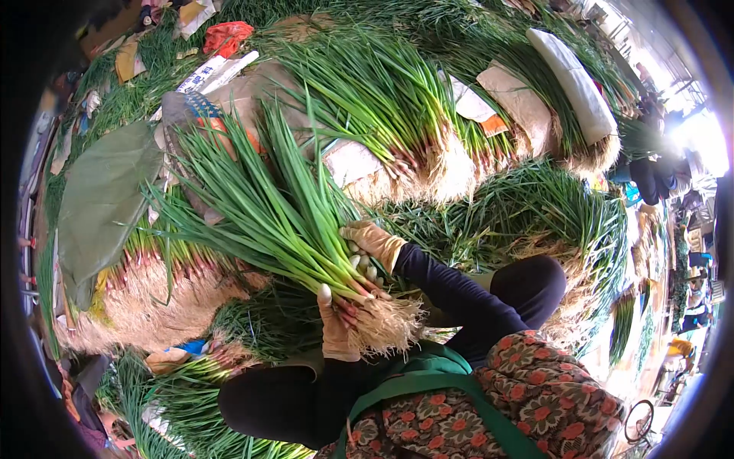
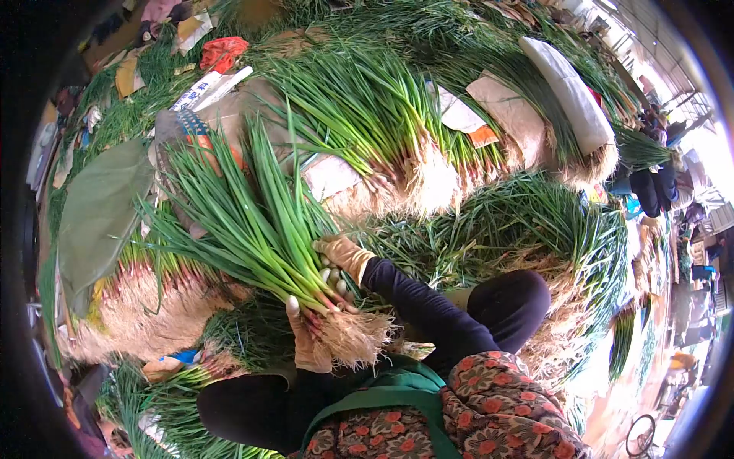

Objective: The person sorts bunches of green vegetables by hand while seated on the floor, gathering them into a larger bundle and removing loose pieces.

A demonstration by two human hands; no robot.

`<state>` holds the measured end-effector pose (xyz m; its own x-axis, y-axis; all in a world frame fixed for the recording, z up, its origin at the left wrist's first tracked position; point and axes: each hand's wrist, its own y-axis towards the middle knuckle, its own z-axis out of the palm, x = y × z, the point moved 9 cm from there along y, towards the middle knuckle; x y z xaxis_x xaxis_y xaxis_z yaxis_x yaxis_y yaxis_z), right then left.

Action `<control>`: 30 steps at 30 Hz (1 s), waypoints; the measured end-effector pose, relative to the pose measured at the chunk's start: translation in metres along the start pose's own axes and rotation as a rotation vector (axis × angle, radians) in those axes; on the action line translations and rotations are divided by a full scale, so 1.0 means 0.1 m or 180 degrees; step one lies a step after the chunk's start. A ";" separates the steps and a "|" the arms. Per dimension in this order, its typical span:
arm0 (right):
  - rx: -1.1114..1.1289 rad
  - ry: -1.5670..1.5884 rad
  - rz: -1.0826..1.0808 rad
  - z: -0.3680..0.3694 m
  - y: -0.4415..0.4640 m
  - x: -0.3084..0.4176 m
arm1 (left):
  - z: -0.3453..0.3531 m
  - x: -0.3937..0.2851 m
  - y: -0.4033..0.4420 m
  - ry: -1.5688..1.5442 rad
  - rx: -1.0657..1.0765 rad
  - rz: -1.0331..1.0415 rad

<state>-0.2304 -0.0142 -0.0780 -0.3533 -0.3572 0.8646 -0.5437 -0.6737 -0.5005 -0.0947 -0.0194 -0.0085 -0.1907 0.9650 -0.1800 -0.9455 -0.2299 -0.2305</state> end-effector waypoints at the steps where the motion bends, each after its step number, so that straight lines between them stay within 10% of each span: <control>1: 0.0006 -0.0212 -0.0275 -0.01 0.05 -0.10 | -0.06 0.02 0.00 -0.0119 -0.0033 -0.0039; 3: 0.0063 -0.2312 -0.1499 -0.02 0.25 -0.62 | -0.04 0.04 0.02 -0.0306 0.0176 -0.0137; 5: 0.0347 -0.4218 -0.0811 -0.02 0.04 -0.88 | 0.06 0.01 -0.01 -0.0501 -0.0012 0.0139; 6: 0.0531 -0.4085 0.0786 -0.17 -0.31 -0.81 | 0.12 -0.01 0.00 -0.0623 0.0001 0.0270; 9: 0.1563 -0.4297 0.0837 -0.39 -0.22 -0.89 | 0.20 -0.03 0.05 -0.0857 0.0907 -0.0035; 12: -0.0766 -0.3722 -0.1090 -1.01 0.11 0.45 | 0.07 0.03 0.04 -0.1115 0.0431 -0.0096; 16: -0.2839 -0.4140 -0.1970 -1.56 0.30 1.00 | -0.01 0.08 0.06 -0.1113 0.0777 -0.0289; 20: -0.1396 -0.5513 -0.0805 -1.48 0.71 0.46 | -0.11 0.01 0.02 -0.0388 0.0126 0.0050; 21: -0.1067 -0.6950 -0.1727 -0.96 0.38 0.56 | -0.24 0.02 0.02 -0.0212 0.0021 -0.0003; 23: 0.0451 -0.3065 -0.1701 -0.54 -0.01 0.57 | -0.67 0.02 0.08 0.0139 -0.0181 -0.0141; 25: 0.0982 -0.2231 -0.0993 -0.24 -0.29 0.27 | -0.23 -0.09 0.07 0.0759 -0.0904 0.0026; 30: -0.0089 -0.4678 -0.2410 -0.24 -0.12 -0.08 | -0.63 0.05 0.10 0.0689 -0.0178 -0.0395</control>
<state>-0.2398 0.0121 -0.0802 0.9491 -0.2527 0.1883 -0.2646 -0.9635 0.0406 -0.0879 -0.0251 -0.0719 -0.0074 0.9381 -0.3463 -0.9409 -0.1237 -0.3152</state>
